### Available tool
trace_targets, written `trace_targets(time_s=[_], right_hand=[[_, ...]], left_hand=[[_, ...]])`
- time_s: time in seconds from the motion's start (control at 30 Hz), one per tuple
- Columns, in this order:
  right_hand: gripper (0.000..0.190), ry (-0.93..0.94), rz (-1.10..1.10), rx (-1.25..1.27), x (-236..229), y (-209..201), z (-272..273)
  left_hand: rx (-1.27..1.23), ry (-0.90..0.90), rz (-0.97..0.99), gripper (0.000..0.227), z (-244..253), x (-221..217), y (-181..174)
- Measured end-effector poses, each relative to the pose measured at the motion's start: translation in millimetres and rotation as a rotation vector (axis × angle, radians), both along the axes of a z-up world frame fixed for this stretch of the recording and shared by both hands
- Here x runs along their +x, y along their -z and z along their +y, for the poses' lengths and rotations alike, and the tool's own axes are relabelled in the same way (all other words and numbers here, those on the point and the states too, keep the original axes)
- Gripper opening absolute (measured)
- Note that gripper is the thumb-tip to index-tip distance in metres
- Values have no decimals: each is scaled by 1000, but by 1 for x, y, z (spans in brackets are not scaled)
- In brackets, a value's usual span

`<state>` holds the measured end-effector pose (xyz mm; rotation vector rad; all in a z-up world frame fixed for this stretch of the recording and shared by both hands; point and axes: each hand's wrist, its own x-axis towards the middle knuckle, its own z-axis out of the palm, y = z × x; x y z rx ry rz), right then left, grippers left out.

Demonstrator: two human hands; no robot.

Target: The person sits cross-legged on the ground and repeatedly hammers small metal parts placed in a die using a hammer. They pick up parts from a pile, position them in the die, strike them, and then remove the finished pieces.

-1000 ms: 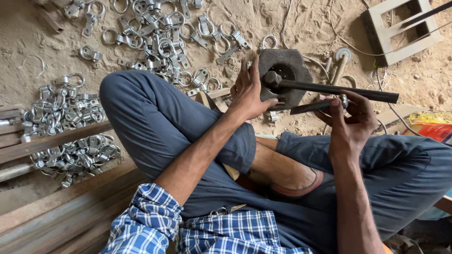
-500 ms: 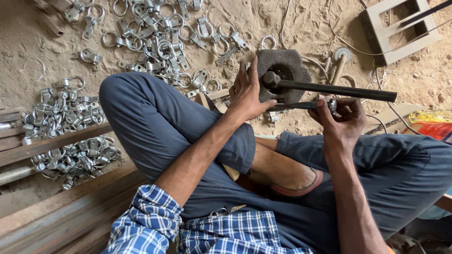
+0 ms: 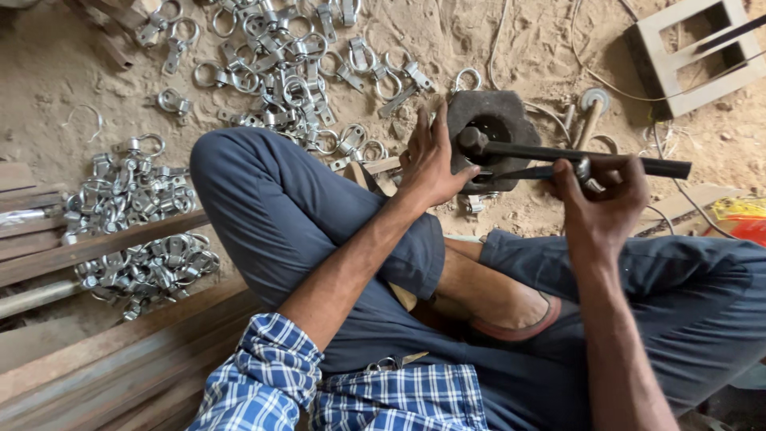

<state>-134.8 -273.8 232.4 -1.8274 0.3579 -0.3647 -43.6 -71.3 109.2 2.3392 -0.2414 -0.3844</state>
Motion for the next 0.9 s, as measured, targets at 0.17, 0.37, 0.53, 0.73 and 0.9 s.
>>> trace_targets(time_s=[0.17,0.37,0.53,0.73,0.9], right_hand=[[27,-71,-61,-34,20,-11,-3],[23,-73,-26,-86,30,-3,3],[22,-83,-13,-39,26,4,4],[22,-82,-26,-69,24,6,5],[25,-82,-34,-221,19,0,12]], left_hand=[[18,15,18,134,2,2,-2],[-6,4,38,135,4,1,-7],[8,15,73,135,2,2,-10],[-23,5,38,134,2,0,-17],[-171,18,-467,105,4,0,-42]])
